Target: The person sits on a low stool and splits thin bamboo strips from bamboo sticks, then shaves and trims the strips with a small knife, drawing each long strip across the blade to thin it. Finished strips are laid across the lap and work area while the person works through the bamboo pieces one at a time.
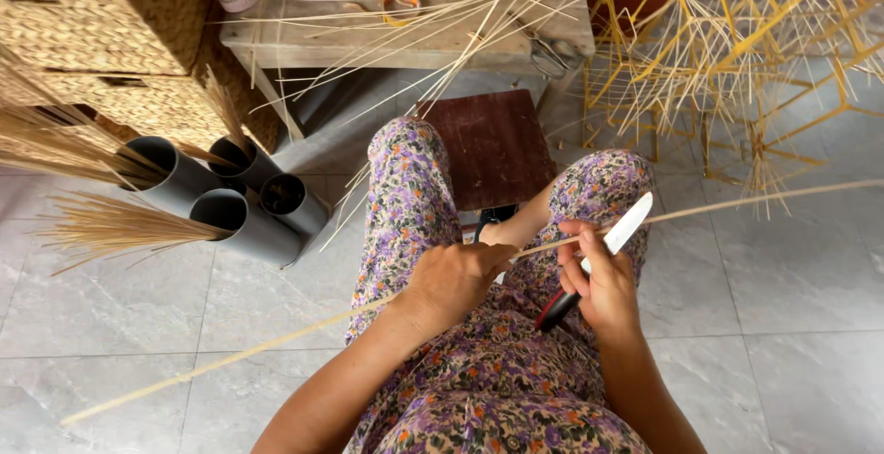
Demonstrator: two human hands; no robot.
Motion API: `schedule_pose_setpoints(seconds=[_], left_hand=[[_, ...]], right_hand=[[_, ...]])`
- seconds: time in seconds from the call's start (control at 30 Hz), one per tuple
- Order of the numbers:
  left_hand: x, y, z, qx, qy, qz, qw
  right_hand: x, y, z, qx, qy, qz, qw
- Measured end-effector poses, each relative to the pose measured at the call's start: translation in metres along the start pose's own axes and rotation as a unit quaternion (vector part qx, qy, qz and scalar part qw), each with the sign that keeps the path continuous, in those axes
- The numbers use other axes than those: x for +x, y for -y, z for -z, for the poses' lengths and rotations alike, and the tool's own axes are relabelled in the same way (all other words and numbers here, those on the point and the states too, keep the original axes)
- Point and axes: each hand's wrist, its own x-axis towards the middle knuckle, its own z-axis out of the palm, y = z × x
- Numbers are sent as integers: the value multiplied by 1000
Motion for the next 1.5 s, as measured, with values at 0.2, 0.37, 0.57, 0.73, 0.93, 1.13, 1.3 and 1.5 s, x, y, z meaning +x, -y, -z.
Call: schedule_pose_setpoints(seconds=[0.2,0.37,0.57,0.73,0.93,1.13,1.3,1.5], left_hand=[[-39,-2,23,-99,-241,-202,944],[-64,19,13,-253,-4,91,963],[-79,73,11,-585,-253,105,763],[-81,102,35,-643,-384,-32,662],[-65,87,31,-585,-372,-66,717],[-29,68,11,-534,-331,-98,772],[-14,57,1,-489,-314,-117,805],[-9,49,-8,-450,-287,3,846]], right_hand=[[20,1,60,46,-118,67,990],[31,11,119,38,-187,71,979],[28,-2,175,51,-199,41,978],[32,-16,207,68,-215,-2,974],[34,-5,186,-5,-213,-32,977],[25,1,117,-121,-164,-53,977],[26,-5,74,-97,-126,-57,986],[20,-11,34,-175,-56,-70,981]])
